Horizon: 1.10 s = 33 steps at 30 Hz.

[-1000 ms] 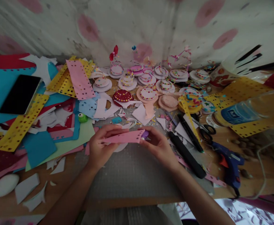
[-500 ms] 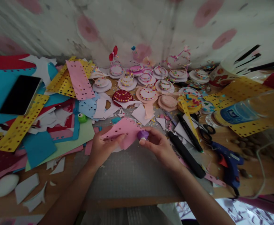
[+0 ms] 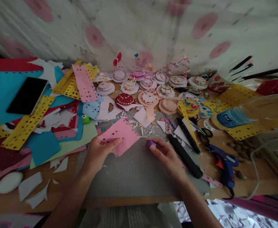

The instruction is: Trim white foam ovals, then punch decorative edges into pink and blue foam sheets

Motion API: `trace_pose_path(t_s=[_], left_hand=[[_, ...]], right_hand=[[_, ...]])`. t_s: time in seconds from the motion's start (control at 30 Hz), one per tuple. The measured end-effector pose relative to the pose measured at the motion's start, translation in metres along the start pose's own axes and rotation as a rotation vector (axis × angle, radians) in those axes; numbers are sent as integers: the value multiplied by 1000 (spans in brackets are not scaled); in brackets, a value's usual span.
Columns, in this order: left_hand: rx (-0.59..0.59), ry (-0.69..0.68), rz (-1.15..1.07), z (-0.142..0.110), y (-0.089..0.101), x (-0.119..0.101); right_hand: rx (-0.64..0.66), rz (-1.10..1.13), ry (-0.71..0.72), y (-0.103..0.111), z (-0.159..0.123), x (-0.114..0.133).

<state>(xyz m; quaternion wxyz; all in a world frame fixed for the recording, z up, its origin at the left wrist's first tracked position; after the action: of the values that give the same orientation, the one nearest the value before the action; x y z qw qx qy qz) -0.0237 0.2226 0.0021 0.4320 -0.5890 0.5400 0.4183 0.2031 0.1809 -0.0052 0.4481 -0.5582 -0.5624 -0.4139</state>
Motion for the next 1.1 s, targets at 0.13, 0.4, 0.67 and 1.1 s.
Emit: trace_pose_path(t_s=[0.13, 0.4, 0.67, 1.1], left_hand=[[-125, 78, -94, -24, 24, 11], [-171, 139, -135, -59, 36, 28], [-131, 106, -140, -54, 31, 23], [207, -140, -26, 4, -36, -4]], right_hand=[[-70, -151, 135, 5, -16, 14], [-151, 100, 143, 19, -29, 9], [195, 573, -84, -15, -27, -1], [426, 273, 43, -59, 24, 23]])
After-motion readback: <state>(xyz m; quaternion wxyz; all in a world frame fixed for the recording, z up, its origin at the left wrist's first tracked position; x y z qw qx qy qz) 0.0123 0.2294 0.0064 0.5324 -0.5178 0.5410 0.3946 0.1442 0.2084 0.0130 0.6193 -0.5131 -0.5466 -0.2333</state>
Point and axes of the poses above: each hand's wrist, its own z-axis towards the middle knuckle, its own y-axis out of the back of the hand, x = y × z, the point moved 10 cm from there along z, towards the middle knuckle, and after that the axes turned 1 degree about x, right-handed, at the moved point
